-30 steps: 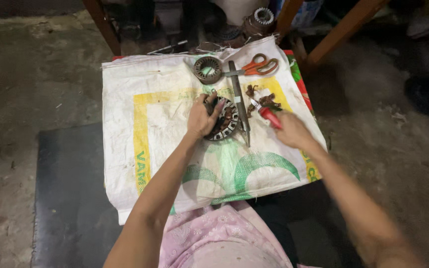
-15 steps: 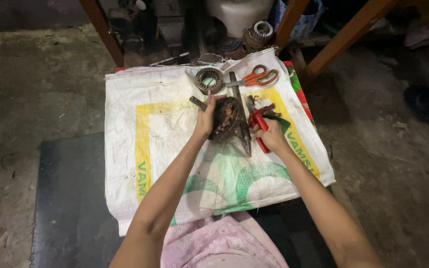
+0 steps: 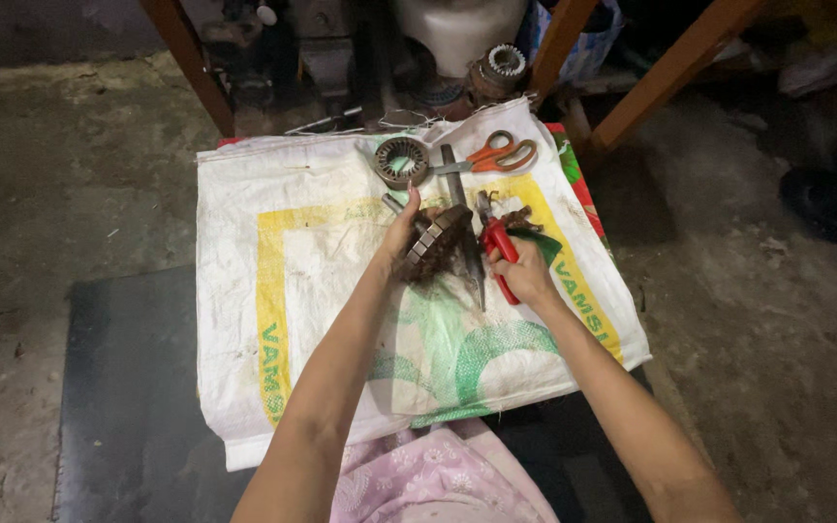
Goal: The person uses red-handled pliers to pull out debris from the slots of a circular metal motor part. They rotate the part to access different areas and continue removing material throughout the clip.
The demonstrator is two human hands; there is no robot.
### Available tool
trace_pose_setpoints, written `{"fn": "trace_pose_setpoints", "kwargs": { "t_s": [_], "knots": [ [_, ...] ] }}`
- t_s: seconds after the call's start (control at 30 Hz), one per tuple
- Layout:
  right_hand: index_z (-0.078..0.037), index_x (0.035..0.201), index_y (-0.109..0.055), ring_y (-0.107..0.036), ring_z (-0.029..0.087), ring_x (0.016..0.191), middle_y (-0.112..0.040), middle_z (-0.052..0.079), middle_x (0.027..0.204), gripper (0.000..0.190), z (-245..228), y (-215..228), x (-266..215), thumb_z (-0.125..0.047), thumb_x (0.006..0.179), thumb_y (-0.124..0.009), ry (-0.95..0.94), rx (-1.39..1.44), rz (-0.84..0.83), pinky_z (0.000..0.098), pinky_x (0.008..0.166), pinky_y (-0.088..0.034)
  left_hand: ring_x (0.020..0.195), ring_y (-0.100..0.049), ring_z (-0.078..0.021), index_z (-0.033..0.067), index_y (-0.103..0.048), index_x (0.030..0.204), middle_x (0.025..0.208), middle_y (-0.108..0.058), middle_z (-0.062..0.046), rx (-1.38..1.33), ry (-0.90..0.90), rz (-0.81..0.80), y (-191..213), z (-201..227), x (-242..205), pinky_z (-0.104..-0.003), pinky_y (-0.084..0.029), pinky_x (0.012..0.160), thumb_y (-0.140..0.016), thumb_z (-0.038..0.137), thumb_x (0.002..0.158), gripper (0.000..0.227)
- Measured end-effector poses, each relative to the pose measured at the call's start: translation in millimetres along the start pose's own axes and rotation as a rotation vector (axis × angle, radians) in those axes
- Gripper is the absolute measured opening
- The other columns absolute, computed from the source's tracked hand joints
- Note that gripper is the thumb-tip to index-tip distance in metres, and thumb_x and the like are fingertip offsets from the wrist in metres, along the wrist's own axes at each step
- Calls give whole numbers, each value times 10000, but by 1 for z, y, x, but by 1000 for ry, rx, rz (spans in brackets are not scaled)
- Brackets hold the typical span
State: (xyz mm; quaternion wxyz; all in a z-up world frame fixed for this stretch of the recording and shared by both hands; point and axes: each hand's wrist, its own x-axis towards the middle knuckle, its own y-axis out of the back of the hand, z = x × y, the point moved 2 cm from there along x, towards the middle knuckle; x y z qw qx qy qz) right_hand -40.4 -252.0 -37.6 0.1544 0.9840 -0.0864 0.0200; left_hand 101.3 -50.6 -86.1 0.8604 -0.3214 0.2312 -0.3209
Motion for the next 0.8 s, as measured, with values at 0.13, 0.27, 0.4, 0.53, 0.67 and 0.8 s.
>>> {"fn": "trace_pose_setpoints", "kwargs": {
  "t_s": [0.13, 0.27, 0.4, 0.53, 0.67, 0.8],
  "knots": [
    [-20, 914, -625, -642, 173, 727, -676, 64, 819, 112, -25, -9, -8, 5, 851, -713, 136, -164, 231, 308, 691, -520, 1035, -720, -175, 6, -489, 1408, 1197, -729, -118, 147, -76, -66, 0, 9, 9, -306, -561, 928, -433, 757, 919, 898],
    [-56, 1014, -601, -686, 119, 812, -678, 7, 886, 193, -71, -16, -3, -98, 916, -761, 235, -111, 302, 277, 767, -565, 1062, -689, -173, 31, -484, 1469, 1250, -700, -133, 237, -50, -65, 5, 9, 4, -316, -536, 940, -455, 752, 937, 896],
    [-24, 1055, -645, -633, 156, 867, -647, 80, 967, 252, -122, -13, 23, -117, 888, -808, 542, -320, 112, 301, 803, -518, 1174, -701, -168, -22, -614, 1408, 1308, -710, -132, 435, 14, -26, 4, 15, 3, -304, -554, 999, -458, 798, 896, 979],
    [-43, 991, -648, -584, 128, 812, -653, 41, 849, 270, -133, -12, 37, -237, 903, -814, 385, -255, -190, 294, 770, -498, 1011, -669, -247, -53, -620, 1354, 1166, -705, -160, 254, 163, -20, 0, 23, 0, -417, -546, 896, -548, 800, 899, 969],
    [-38, 950, -618, -618, 145, 766, -659, 51, 811, 373, -122, -9, 33, -332, 881, -837, 334, -464, -116, 324, 741, -486, 1017, -754, -279, -96, -624, 1262, 1086, -763, -207, 244, 15, 238, 4, 45, -19, -406, -584, 963, -528, 794, 864, 980],
    [-53, 947, -613, -617, 263, 733, -647, 115, 781, 344, -116, -17, 35, -322, 885, -817, 267, -402, -4, 393, 716, -501, 953, -728, -239, -7, -652, 1270, 1026, -760, -180, 50, -365, 322, -9, 40, -67, -383, -563, 855, -405, 782, 902, 905]
  ]
}}
